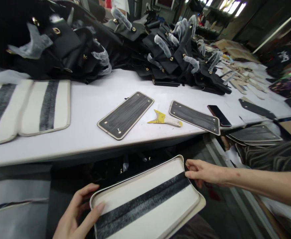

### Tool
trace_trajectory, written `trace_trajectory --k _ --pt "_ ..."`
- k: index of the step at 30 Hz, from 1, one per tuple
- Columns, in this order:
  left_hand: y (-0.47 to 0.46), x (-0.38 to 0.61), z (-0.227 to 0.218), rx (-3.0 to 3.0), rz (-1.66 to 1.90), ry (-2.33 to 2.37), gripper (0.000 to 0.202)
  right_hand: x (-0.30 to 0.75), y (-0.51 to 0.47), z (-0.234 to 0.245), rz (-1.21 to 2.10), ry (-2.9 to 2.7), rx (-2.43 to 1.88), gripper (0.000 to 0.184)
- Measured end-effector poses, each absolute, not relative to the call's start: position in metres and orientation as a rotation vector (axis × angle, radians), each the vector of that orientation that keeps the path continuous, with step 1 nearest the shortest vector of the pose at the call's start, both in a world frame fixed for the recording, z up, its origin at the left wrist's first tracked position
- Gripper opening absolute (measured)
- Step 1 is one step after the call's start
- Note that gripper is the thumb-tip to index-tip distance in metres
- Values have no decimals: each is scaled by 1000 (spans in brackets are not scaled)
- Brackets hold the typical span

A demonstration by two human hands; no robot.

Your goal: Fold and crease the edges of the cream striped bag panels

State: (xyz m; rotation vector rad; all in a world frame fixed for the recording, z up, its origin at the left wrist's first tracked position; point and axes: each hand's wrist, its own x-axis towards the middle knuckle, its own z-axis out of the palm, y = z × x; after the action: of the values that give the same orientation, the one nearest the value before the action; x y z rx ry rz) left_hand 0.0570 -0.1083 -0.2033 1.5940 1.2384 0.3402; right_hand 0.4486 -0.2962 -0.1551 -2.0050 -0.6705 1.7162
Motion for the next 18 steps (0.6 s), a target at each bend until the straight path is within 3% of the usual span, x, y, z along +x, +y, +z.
trace_trajectory --k 4,6,11,15,18 --pt "-128 80 -169 2275 682 1160 25 442 -298 -156 1640 -665 -2018 48" --pt "-142 100 -152 2517 778 1000 24 439 -301 -160 1581 -655 -2025 47" --pt "-174 144 -141 2635 446 652 31 436 -314 -170 1358 -718 -2125 43" --pt "-185 158 -150 2635 294 727 40 432 -306 -157 737 -1112 -2285 33" --pt "-189 162 -149 2675 280 755 41 418 -282 -138 285 -1547 -2141 23"
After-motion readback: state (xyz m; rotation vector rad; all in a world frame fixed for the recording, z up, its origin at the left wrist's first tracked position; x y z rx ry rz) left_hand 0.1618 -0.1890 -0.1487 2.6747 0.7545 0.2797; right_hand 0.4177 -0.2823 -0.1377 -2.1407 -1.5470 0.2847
